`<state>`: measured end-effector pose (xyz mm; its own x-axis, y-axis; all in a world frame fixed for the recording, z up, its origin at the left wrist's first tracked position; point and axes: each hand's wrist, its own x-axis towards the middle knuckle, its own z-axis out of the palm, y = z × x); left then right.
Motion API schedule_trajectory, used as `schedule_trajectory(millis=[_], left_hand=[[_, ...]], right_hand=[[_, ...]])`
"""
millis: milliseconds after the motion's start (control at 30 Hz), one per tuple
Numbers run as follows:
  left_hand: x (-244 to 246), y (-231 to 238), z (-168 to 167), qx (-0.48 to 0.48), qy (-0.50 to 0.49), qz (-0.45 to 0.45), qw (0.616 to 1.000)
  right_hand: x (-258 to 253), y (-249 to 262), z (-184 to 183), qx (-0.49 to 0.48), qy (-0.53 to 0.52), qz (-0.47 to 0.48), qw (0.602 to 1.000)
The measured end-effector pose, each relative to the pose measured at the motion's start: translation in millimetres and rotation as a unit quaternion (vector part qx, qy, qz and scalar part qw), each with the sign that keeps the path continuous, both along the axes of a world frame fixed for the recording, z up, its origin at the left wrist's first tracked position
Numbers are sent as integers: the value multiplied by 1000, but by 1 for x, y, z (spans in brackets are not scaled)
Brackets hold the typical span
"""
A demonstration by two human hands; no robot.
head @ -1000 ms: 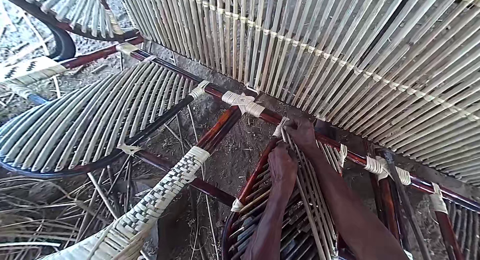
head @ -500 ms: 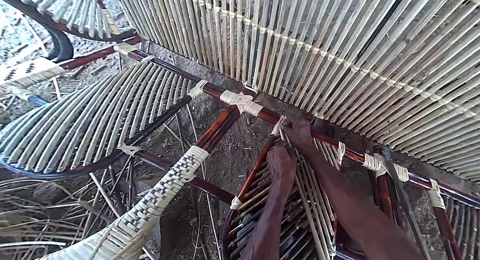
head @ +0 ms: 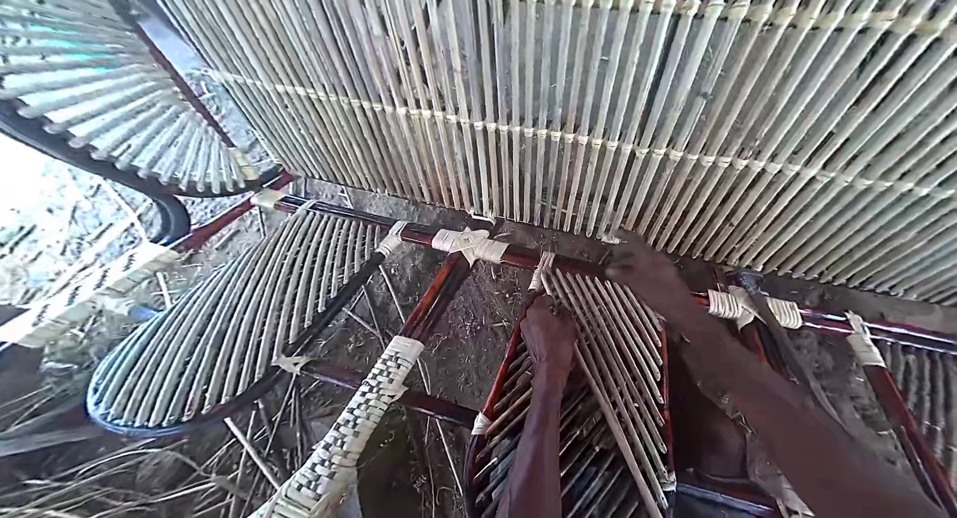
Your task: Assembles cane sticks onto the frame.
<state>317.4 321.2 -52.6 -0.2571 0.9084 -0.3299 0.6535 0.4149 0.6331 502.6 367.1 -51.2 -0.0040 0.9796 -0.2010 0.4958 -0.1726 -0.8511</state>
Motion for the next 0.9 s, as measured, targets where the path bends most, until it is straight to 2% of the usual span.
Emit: schedule_trajectory(millis=[33, 133, 200, 300, 367, 467, 500, 567, 633, 700, 767, 900], left_hand=[[-1, -3, 0, 11, -10, -4, 1000], [1, 1, 0, 8, -12, 8, 1000], [3, 4, 2, 0, -4, 9, 1000], [3, 4, 3, 5, 4, 5, 1000], [3, 3, 2, 9, 2, 5, 1000], [2, -1, 0, 22, -10, 6, 1000], [1, -1, 0, 19, -12, 6, 1000], [0, 3, 0, 13, -11, 6, 1000], [0, 6, -1, 7, -6, 8, 1000], [2, 5, -1, 12, -6, 11, 1000], [0, 2, 1, 23, -13, 6, 1000], [-2, 0, 0, 34, -22, 2, 999]], right_hand=[[27, -28, 11, 17, -28, -31, 999], [107, -131, 31, 9, -222, -85, 971], [152, -199, 22, -64, -295, -85, 949], [176, -269, 13, -228, -290, -86, 926], [174, -291, 3, -287, -265, -116, 913], [163, -306, 3, -234, -198, -195, 932], [155, -305, 13, -204, -138, -223, 943], [128, -298, 41, -160, 65, -257, 951], [95, -288, 67, -135, 210, -229, 941], [62, -279, 69, -132, 237, -184, 945], [29, -273, 53, -153, 207, -154, 954], [5, -242, 36, -253, 169, -108, 947]])
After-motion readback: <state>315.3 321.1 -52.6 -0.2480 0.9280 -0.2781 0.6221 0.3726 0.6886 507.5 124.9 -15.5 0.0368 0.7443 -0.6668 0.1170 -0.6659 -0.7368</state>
